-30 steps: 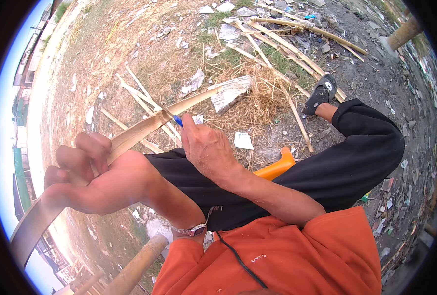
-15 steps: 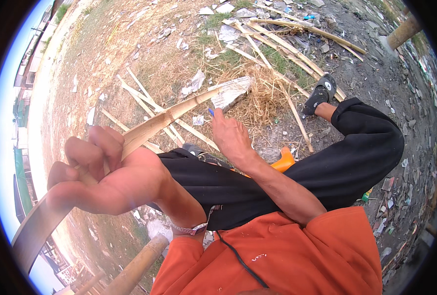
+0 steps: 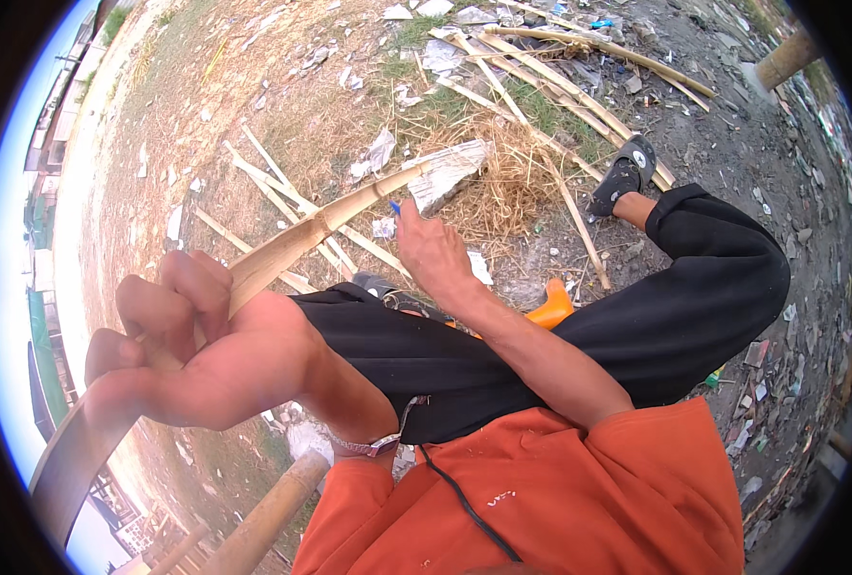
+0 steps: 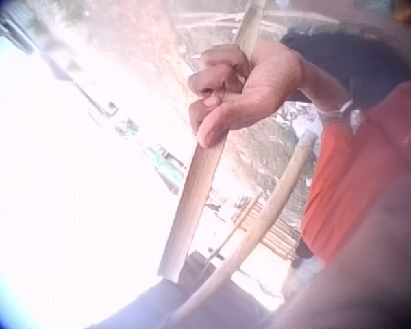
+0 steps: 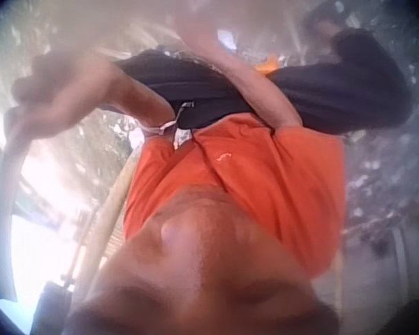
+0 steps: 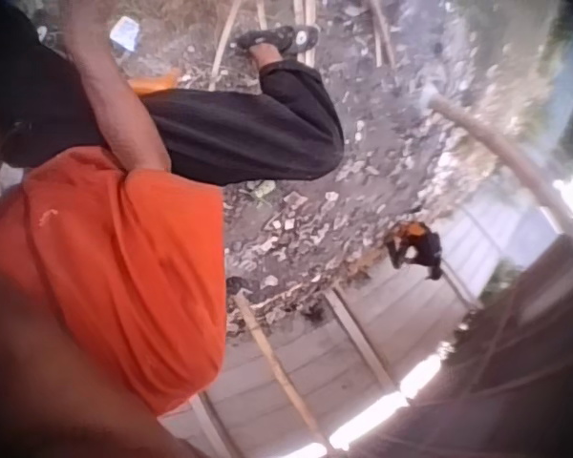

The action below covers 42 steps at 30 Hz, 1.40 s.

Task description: The person sits on a small stool outdoors and uses a knife to shave thin strips from a long piece of bamboo held in their left hand. The person repeatedly scrapes the knife along the bamboo to remove the outer layer, creating a pile of shavings on the ground.

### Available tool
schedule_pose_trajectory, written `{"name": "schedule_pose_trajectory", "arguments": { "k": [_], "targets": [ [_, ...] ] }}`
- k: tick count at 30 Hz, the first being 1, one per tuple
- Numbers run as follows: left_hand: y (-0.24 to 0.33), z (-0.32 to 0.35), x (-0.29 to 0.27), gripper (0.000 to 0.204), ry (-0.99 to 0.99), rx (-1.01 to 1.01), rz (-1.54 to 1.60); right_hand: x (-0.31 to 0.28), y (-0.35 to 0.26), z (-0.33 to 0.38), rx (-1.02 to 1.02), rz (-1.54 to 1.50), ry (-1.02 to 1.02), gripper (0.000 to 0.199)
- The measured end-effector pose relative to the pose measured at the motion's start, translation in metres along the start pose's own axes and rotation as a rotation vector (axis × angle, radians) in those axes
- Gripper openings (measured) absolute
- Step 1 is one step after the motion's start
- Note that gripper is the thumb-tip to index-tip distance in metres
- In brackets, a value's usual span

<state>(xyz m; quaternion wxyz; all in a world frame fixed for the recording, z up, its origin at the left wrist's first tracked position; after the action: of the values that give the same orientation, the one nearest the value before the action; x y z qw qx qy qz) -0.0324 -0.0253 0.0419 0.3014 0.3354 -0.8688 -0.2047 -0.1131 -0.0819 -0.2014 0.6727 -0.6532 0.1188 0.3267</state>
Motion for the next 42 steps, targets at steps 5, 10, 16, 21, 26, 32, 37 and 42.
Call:
{"name": "schedule_pose_trajectory", "arguments": {
  "k": [5,10,16,21,26,32,37,42],
  "targets": [
    [-0.001,-0.002,-0.012,0.04,-0.008,-0.034,-0.036,0.007,0.012,0.002,0.064,0.125,-0.022,0.01],
    [0.001,0.0,0.002,0.04,-0.162,-0.008,0.107,0.015,0.058,-0.032,0.097,0.218,-0.029,0.006],
    [0.006,0.002,0.001,0.042,-0.105,-0.032,0.061,0.037,0.127,-0.057,0.336,0.436,-0.042,0.015],
    [-0.003,-0.013,-0.008,0.043,-0.138,0.007,0.066,0.011,0.252,-0.004,0.668,0.395,-0.071,0.024],
    [-0.006,-0.016,-0.003,0.04,-0.091,0.002,0.055,-0.017,0.132,-0.014,0.134,0.079,0.237,0.023],
    [-0.009,-0.018,-0.003,0.038,-0.026,-0.022,0.033,-0.008,0.033,-0.025,-0.233,-0.093,0.145,0.023],
    [-0.011,-0.015,-0.008,0.039,-0.067,-0.03,0.014,0.027,0.074,-0.064,0.078,0.2,-0.021,0.018],
    [-0.012,-0.013,-0.009,0.04,-0.116,-0.058,0.043,0.052,0.123,-0.096,0.143,0.374,0.055,0.009]
  ]
}}
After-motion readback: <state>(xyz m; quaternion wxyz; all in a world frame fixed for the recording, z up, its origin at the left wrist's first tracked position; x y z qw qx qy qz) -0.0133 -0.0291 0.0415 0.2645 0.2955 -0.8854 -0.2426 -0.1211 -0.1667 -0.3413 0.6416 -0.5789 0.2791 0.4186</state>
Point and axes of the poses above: each hand's wrist, its own z-axis away from the middle knuckle, its own x-axis out of the palm, y = z × x, the point moved 6 cm from there along -z, towards the middle knuckle, and after that the axes turned 5 degrees about x, right-handed, at the moved point
